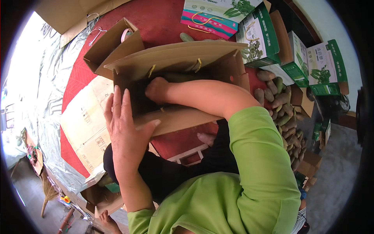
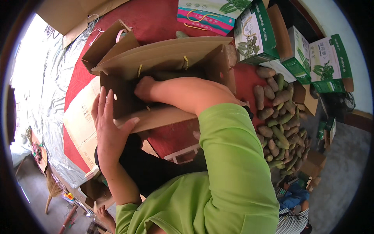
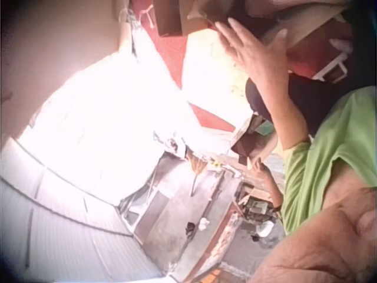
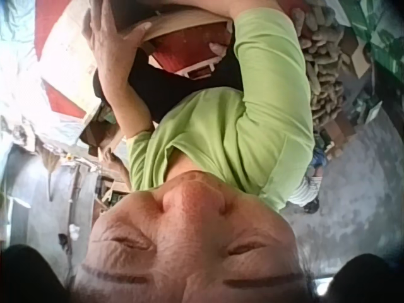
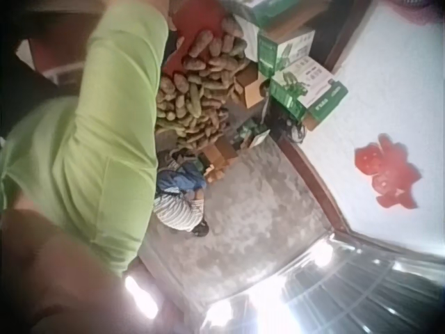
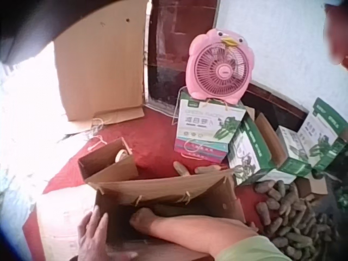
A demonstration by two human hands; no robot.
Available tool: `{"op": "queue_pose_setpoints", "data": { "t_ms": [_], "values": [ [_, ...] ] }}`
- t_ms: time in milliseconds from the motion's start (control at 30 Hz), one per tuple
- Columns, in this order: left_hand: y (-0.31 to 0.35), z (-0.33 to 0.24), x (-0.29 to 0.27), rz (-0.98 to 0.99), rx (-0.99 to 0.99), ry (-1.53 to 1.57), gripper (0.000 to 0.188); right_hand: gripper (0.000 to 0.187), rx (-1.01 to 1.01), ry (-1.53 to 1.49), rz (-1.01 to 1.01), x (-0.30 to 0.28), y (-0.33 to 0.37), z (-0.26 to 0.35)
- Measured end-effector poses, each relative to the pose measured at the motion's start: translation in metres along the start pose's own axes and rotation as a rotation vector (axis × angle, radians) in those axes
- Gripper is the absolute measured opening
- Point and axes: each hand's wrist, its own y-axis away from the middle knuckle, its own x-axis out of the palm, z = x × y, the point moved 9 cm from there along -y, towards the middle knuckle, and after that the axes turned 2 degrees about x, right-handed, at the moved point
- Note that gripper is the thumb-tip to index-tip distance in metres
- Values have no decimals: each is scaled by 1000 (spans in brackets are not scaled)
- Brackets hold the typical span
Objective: Sort and package large produce items from a pile on the floor into cardboard boxes and bags.
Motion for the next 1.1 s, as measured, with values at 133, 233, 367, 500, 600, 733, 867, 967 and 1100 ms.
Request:
{"op": "queue_pose_setpoints", "data": {
  "t_ms": [133,233,367,500,600,733,867,967,1100],
  "values": [
    [2,2,0,-37,15,-25,82,26,-17,-79,31,-43,11,14],
    [3,2,2,-43,20,-37,80,34,24,-216,0,-67,20,10],
    [-2,7,2,-92,39,-56,70,39,48,-474,-155,-128,46,-2],
    [-4,17,-1,-124,-63,128,55,35,-89,-683,-602,-206,139,-35],
    [-5,25,-9,-177,-107,164,46,36,-56,-787,-919,-225,238,-86],
    [1,30,-20,-313,-210,198,37,33,307,-1229,-1031,-172,370,-140],
    [3,26,-22,-390,-203,206,33,24,708,-822,-1044,-78,452,-155],
    [6,23,-22,-386,-223,213,30,25,936,-1040,-1028,28,485,-152],
    [8,24,-25,-399,-236,221,29,23,1161,-1051,-936,160,506,-123]
  ]
}}
